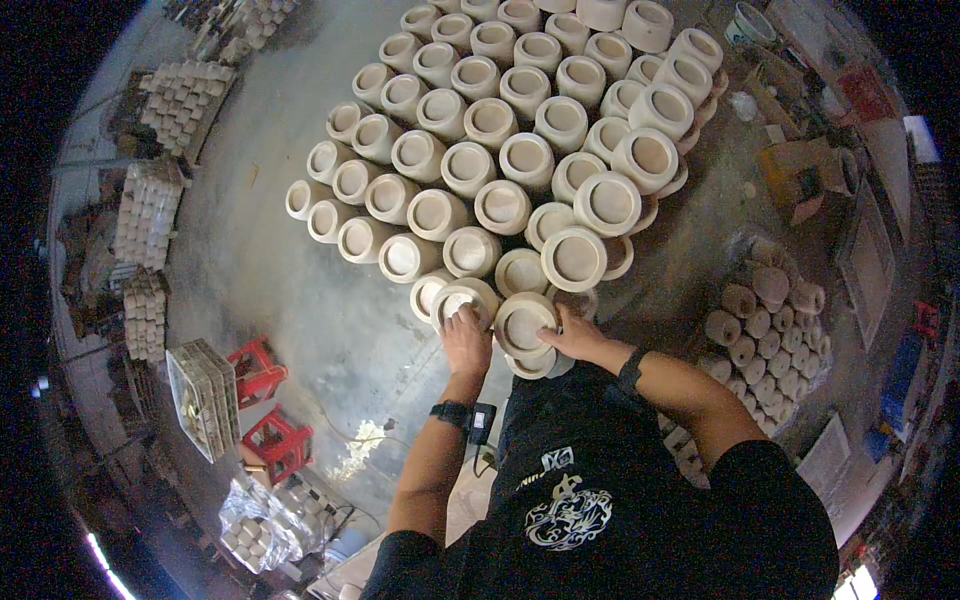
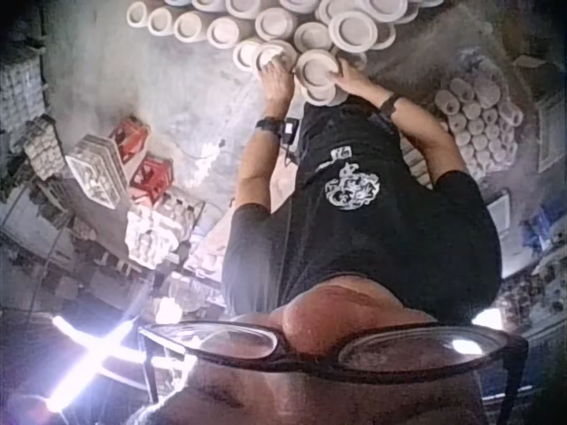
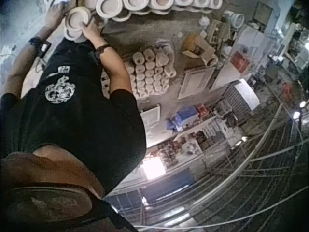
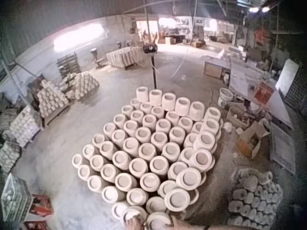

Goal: The recorder is shown organizing and inspecting ceramic cylinders in a workshop.

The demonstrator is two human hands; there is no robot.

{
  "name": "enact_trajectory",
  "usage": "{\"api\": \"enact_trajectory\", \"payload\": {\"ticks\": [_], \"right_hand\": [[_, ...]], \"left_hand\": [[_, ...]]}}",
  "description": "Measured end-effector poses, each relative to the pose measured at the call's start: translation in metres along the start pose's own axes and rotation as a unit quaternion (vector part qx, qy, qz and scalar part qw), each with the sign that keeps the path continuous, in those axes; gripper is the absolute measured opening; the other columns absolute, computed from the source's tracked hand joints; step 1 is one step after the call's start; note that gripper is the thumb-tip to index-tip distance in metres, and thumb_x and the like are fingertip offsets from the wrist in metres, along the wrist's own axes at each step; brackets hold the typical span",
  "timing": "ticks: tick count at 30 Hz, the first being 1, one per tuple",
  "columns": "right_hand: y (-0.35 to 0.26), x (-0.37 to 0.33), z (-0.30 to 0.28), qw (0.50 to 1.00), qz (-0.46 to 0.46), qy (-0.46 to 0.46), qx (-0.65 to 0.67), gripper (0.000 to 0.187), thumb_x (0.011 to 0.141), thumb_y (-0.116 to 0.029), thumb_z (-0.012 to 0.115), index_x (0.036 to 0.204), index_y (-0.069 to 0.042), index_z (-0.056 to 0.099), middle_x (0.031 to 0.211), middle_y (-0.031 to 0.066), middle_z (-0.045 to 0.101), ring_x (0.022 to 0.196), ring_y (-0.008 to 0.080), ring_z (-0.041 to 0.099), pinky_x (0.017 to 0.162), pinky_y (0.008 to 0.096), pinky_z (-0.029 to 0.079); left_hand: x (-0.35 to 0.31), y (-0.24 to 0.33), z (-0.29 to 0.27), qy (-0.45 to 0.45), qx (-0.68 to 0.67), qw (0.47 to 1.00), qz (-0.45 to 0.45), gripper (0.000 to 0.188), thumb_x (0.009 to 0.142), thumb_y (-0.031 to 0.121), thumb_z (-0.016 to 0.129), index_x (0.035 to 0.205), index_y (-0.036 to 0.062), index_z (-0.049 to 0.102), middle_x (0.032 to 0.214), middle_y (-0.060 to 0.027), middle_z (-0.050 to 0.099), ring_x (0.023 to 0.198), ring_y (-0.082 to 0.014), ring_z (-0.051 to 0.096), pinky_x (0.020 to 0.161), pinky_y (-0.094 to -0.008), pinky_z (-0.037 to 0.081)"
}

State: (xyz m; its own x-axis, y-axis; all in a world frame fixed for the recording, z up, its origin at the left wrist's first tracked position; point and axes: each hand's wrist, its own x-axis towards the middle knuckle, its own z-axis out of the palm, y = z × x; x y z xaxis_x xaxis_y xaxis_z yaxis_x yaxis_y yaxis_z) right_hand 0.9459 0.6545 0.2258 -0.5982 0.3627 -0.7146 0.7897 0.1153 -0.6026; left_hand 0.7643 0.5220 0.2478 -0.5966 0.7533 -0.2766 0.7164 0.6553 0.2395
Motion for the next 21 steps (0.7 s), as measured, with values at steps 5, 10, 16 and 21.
{"api": "enact_trajectory", "payload": {"ticks": [5, 10, 16, 21], "right_hand": [[0.003, 0.004, 0.007, 1.0, -0.002, 0.007, 0.021, 0.093, 0.084, -0.057, 0.059, 0.143, 0.006, 0.026, 0.137, 0.0309, 0.044, 0.125, 0.0425, 0.047, 0.104, 0.0448, 0.038], [0.007, 0.009, 0.011, 1.0, 0.008, 0.003, 0.02, 0.091, 0.084, -0.055, 0.06, 0.143, 0.005, 0.026, 0.137, 0.0304, 0.044, 0.126, 0.0407, 0.046, 0.104, 0.0434, 0.038], [0.01, 0.01, 0.012, 1.0, 0.005, 0.006, 0.026, 0.086, 0.085, -0.053, 0.061, 0.142, 0.003, 0.029, 0.136, 0.0284, 0.046, 0.126, 0.0384, 0.047, 0.103, 0.0415, 0.039], [0.009, 0.008, 0.012, 0.999, 0.017, -0.004, 0.034, 0.085, 0.085, -0.053, 0.061, 0.141, 0.002, 0.03, 0.136, 0.0269, 0.047, 0.126, 0.0375, 0.047, 0.103, 0.0412, 0.038]], "left_hand": [[0.006, -0.012, 0.008, 0.004, -0.002, 0.999, 0.039, 0.035, 0.078, 0.016, 0.068, 0.108, 0.0037, 0.053, 0.097, -0.0153, 0.058, 0.096, -0.0346, 0.054, 0.086, -0.0446, 0.042], [0.005, -0.019, 0.016, 0.044, -0.048, 0.995, 0.071, 0.03, 0.079, 0.016, 0.067, 0.103, 0.003, 0.054, 0.096, -0.0164, 0.056, 0.094, -0.0353, 0.053, 0.084, -0.0449, 0.043], [-0.002, -0.02, 0.016, 0.078, -0.052, 0.991, 0.095, 0.023, 0.08, 0.01, 0.06, 0.101, 0.0023, 0.054, 0.095, -0.0161, 0.057, 0.091, -0.0343, 0.053, 0.081, -0.0449, 0.043], [0.003, -0.015, 0.009, 0.068, -0.087, 0.985, 0.135, 0.023, 0.081, 0.011, 0.062, 0.101, 0.0026, 0.053, 0.096, -0.0159, 0.054, 0.093, -0.035, 0.051, 0.082, -0.0452, 0.041]]}}
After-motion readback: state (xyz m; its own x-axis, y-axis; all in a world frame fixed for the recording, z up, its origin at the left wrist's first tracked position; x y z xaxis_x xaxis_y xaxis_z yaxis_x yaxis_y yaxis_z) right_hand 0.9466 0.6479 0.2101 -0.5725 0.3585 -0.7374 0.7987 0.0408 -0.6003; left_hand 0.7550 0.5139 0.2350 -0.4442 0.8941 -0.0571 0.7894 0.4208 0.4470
